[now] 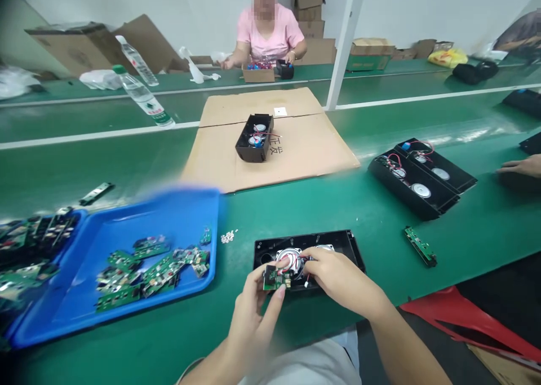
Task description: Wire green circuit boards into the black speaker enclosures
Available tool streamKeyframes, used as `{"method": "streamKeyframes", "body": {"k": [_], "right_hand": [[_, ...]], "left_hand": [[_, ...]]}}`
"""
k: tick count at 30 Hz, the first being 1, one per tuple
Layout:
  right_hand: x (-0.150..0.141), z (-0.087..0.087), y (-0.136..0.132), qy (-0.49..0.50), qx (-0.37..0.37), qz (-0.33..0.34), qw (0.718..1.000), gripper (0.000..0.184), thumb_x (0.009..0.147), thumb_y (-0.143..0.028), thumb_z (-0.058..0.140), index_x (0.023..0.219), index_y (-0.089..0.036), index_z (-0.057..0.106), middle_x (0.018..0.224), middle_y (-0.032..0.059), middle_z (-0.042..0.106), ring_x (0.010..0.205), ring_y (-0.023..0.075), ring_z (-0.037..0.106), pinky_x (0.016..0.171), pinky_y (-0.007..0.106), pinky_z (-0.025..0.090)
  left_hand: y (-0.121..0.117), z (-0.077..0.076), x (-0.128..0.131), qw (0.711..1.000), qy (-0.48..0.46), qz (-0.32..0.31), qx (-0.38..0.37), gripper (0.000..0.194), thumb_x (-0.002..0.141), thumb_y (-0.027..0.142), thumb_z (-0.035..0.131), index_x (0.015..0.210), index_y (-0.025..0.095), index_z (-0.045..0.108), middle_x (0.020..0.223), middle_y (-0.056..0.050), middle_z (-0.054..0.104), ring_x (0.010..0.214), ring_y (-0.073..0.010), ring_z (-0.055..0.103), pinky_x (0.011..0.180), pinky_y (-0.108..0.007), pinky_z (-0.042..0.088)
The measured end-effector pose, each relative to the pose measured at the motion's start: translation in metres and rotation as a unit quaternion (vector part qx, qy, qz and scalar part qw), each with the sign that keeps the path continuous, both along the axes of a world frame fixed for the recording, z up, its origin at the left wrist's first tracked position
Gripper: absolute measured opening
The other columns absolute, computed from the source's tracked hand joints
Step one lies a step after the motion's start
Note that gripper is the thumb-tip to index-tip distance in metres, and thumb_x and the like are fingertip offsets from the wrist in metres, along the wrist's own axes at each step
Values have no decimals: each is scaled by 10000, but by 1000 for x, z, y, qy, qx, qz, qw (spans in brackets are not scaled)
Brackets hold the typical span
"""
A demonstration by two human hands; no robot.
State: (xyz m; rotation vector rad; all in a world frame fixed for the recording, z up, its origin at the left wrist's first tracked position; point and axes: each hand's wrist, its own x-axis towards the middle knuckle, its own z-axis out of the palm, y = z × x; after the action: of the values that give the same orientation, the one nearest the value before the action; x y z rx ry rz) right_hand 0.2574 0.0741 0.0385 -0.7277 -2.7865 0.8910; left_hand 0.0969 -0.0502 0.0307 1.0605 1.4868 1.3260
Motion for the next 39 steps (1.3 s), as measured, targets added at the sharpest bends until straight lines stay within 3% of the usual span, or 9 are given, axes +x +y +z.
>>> {"method": "streamKeyframes", "body": {"k": [6, 9, 12, 15, 18, 21, 26, 35, 39], "right_hand": [[-14, -2, -11, 98, -22, 1, 995, 260, 887, -98, 451, 909, -220, 680, 1234, 63, 548, 1030, 176, 577, 869, 292, 495], [-25, -6, -23, 141, -70, -48, 986, 216, 890, -119, 481, 959, -221, 659, 979, 46, 660, 868, 157, 630, 759, 264, 522], [-36, -10, -32, 165, -96, -124, 974, 144, 891, -175, 511, 912, -214, 648, 731, 9, 670, 618, 144, 626, 592, 251, 522], [-40, -9, -34, 206, -83, -107, 969, 244, 928, -200, 431, 858, -213, 665, 792, 39, 688, 678, 161, 644, 628, 278, 534], [-41, -3, -32, 215, -117, -84, 966, 254, 938, -190, 423, 919, -218, 675, 895, 43, 694, 792, 161, 651, 716, 286, 537], [-42, 2, -31, 195, -131, -101, 967, 181, 902, -192, 508, 854, -210, 681, 818, 28, 678, 711, 143, 628, 646, 255, 516], [-46, 1, -36, 190, -88, -122, 970, 215, 905, -209, 481, 767, -192, 645, 701, 20, 620, 585, 117, 557, 499, 218, 436], [-50, -16, -47, 201, 62, -87, 974, 204, 926, -132, 432, 847, -168, 617, 779, 44, 628, 706, 143, 590, 643, 263, 491], [-53, -16, -50, 243, 103, -118, 957, 163, 901, -87, 462, 862, -152, 607, 762, 40, 625, 680, 135, 594, 641, 257, 498]], "left_hand": [[3, 0, -30, 996, 48, 73, -28, 354, 876, 288, 556, 1214, 225, 473, 1228, -85, 613, 1129, -223, 574, 948, -320, 463], [0, 3, -40, 993, -25, 91, -68, 341, 862, 347, 576, 1162, 223, 471, 1149, -81, 643, 1032, -209, 620, 891, -309, 506], [-5, 6, -37, 987, -96, 91, -90, 351, 834, 368, 611, 1132, 220, 499, 1131, -77, 645, 1013, -213, 625, 878, -315, 526], [-7, 7, -31, 981, -128, 112, -89, 367, 811, 360, 642, 1131, 222, 527, 1111, -62, 657, 1004, -209, 628, 874, -310, 533], [-6, 6, -29, 978, -141, 112, -101, 429, 795, 358, 659, 1176, 208, 533, 1059, -62, 690, 953, -206, 651, 866, -318, 544], [-4, 7, -30, 979, -142, 91, -113, 393, 793, 373, 655, 1125, 170, 599, 1062, -78, 701, 980, -231, 650, 865, -322, 549], [-3, 6, -29, 987, -101, 65, -106, 253, 808, 353, 642, 989, 181, 682, 1030, -55, 720, 922, -239, 673, 831, -300, 558], [-8, -1, -26, 994, 24, 47, -93, 302, 883, 317, 546, 1169, 270, 630, 1162, -10, 670, 1019, -230, 648, 906, -291, 525], [-6, 0, -26, 995, 25, 49, -83, 296, 898, 302, 510, 1167, 266, 630, 1147, -14, 677, 1008, -223, 656, 889, -295, 536]]}}
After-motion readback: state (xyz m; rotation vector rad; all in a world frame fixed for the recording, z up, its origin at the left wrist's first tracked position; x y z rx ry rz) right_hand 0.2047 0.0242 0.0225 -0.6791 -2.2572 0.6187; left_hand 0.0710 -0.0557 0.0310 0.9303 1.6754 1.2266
